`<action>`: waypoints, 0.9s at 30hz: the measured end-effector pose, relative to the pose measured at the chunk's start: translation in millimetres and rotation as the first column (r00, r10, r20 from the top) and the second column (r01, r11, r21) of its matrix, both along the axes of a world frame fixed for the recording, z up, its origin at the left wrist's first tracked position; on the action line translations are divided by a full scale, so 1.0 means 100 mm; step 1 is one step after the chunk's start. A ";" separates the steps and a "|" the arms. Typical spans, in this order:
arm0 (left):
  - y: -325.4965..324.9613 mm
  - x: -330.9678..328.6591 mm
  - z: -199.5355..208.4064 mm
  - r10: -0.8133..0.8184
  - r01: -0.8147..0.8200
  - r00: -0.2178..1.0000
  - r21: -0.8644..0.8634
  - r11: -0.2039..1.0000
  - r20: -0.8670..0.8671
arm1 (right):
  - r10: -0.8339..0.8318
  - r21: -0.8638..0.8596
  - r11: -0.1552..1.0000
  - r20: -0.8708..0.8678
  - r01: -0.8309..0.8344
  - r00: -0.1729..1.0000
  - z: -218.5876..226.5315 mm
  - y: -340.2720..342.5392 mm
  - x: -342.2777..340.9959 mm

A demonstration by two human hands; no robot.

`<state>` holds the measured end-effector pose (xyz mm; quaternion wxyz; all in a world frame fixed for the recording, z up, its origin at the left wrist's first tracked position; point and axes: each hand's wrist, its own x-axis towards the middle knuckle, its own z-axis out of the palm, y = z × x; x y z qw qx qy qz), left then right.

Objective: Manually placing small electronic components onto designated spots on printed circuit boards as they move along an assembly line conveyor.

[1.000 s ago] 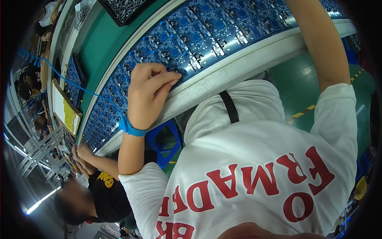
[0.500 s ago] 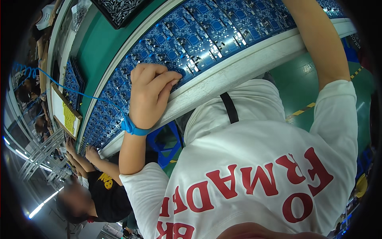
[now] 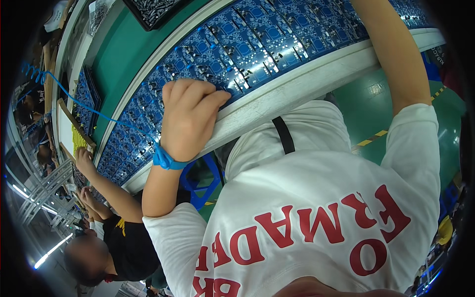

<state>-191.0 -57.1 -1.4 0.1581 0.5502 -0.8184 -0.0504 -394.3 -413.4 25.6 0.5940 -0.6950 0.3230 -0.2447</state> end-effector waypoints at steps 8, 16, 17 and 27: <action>-0.71 0.43 0.19 0.071 -0.082 0.987 -0.077 0.994 -0.145 | -0.206 -0.639 0.756 -0.025 0.142 0.978 -0.23 0.36 0.09; -1.61 0.79 0.01 0.375 -0.382 0.924 -0.213 0.899 -0.073 | 0.137 -0.734 0.580 -0.340 -0.354 0.930 -0.32 1.29 0.39; -1.62 0.78 -0.05 0.380 -0.380 0.923 -0.262 0.887 -0.053 | 0.112 -0.741 0.558 -0.380 -0.375 0.918 -0.34 1.33 0.41; -1.66 0.62 0.08 0.435 -0.369 0.880 -0.299 0.880 0.193 | 0.003 -0.804 0.344 -0.516 -0.486 0.856 -0.35 1.31 0.54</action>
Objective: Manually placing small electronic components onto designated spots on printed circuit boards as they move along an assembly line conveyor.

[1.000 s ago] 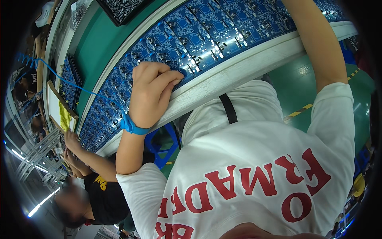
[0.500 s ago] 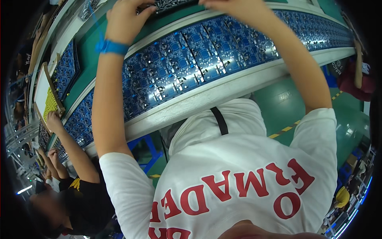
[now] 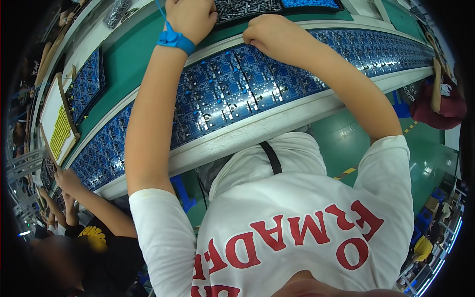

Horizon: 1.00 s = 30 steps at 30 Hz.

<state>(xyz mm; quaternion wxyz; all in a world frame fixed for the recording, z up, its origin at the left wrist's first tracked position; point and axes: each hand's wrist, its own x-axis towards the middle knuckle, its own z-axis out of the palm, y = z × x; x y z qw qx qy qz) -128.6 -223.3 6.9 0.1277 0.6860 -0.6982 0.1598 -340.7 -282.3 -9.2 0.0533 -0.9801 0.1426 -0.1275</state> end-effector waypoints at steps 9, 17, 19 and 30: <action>-0.03 0.18 -0.07 -0.045 0.057 0.992 -0.097 0.994 0.116 | 0.118 -0.138 0.983 -0.002 -0.117 0.993 -0.01 0.04 0.07; 0.64 -0.05 0.03 -0.188 0.196 0.881 -0.027 0.980 -0.434 | 0.053 -0.096 0.994 -0.026 -0.055 0.998 0.01 0.16 0.01; 0.83 -0.14 0.05 -0.178 0.257 0.735 0.026 0.966 -0.654 | 0.047 -0.130 0.989 -0.165 -0.069 0.985 0.09 0.19 0.02; 1.08 -0.21 0.09 0.044 0.303 0.466 0.206 0.930 -0.884 | -0.441 0.087 0.888 0.439 0.452 0.783 0.23 -1.38 -0.51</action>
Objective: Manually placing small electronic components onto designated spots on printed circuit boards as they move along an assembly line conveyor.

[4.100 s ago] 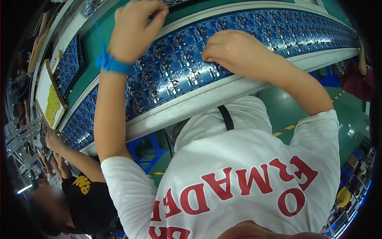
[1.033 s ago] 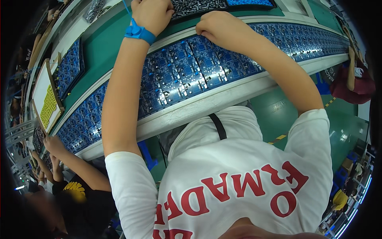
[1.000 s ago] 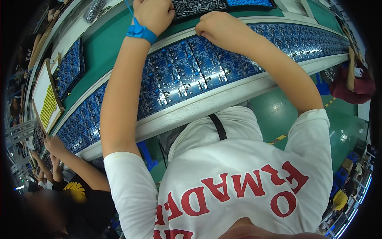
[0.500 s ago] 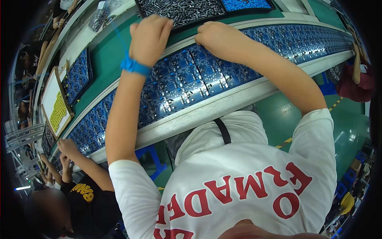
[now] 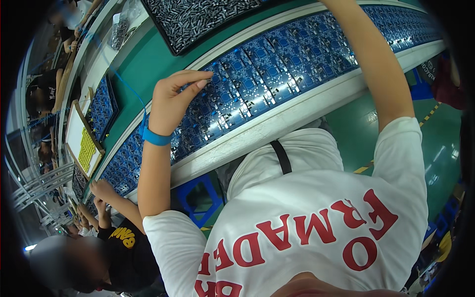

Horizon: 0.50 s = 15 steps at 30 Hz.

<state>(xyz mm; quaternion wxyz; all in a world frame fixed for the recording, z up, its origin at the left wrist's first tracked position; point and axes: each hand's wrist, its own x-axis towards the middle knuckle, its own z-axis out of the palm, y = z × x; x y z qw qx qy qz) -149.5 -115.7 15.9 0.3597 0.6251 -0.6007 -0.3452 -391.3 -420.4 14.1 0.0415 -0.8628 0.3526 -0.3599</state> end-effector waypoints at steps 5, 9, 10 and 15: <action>0.01 -0.07 -0.08 0.083 -0.087 0.992 0.041 0.995 0.098 | -0.062 -0.080 0.996 -0.303 0.040 0.951 -0.07 0.09 -0.09; -0.05 -0.20 -0.09 0.049 -0.035 0.979 -0.076 0.997 0.196 | 0.010 -0.053 0.998 -0.151 -0.018 0.988 -0.13 0.16 -0.06; -0.06 -0.24 -0.08 0.052 -0.029 0.968 -0.096 0.995 0.246 | 0.023 0.002 1.000 -0.150 -0.023 0.988 -0.11 0.16 -0.05; -0.14 -0.28 -0.11 0.031 0.088 0.850 -0.199 0.976 0.526 | 0.061 0.116 0.992 -0.089 -0.051 0.994 -0.08 0.14 -0.08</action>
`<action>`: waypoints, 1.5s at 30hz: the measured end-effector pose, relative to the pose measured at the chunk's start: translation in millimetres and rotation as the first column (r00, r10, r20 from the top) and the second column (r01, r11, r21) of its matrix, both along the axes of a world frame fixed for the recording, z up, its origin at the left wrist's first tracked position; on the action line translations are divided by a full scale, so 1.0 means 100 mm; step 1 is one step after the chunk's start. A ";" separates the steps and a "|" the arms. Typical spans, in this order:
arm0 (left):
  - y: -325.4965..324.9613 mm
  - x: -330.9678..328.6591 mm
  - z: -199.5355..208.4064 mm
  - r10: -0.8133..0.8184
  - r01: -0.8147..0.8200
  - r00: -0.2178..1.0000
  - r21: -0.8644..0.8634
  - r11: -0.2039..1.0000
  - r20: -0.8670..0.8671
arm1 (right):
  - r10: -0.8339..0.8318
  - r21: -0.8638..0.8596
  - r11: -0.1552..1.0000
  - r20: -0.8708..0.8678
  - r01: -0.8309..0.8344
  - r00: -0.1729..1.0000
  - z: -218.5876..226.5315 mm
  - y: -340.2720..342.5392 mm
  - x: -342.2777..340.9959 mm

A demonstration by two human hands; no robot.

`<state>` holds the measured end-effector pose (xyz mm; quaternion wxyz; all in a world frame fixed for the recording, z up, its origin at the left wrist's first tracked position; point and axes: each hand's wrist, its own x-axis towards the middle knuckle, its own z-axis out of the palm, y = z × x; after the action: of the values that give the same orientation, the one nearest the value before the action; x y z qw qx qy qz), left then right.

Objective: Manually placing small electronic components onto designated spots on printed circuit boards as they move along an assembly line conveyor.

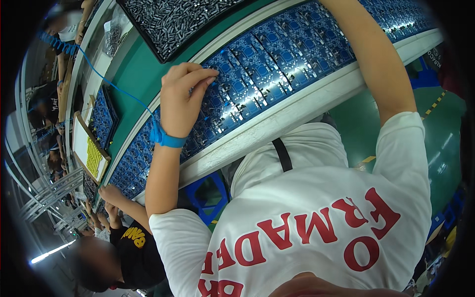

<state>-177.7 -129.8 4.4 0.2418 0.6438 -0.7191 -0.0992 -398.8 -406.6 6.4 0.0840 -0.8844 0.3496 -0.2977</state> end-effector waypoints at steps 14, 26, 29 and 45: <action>-0.15 -0.01 -0.02 -0.118 0.139 0.955 -0.056 0.989 0.272 | 0.008 -0.015 1.000 0.177 -0.005 0.984 0.05 0.02 -0.01; -0.13 0.03 -0.03 -0.177 0.235 0.915 -0.122 0.964 0.363 | -0.018 0.088 0.996 0.324 -0.011 0.946 0.13 0.15 -0.01; -0.12 0.08 0.04 -0.259 0.303 0.868 -0.038 0.952 0.424 | 0.097 -0.075 0.994 0.236 -0.081 0.967 0.21 0.24 0.07; -0.98 0.63 -0.14 0.310 -0.162 0.917 -0.475 0.865 0.252 | 0.586 0.232 0.805 -0.166 -0.546 0.793 -0.13 1.53 0.32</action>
<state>-114.5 -227.7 -9.2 0.2729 0.6630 -0.6665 0.2042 -366.6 -253.6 -6.9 0.2043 -0.9660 0.0994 -0.1230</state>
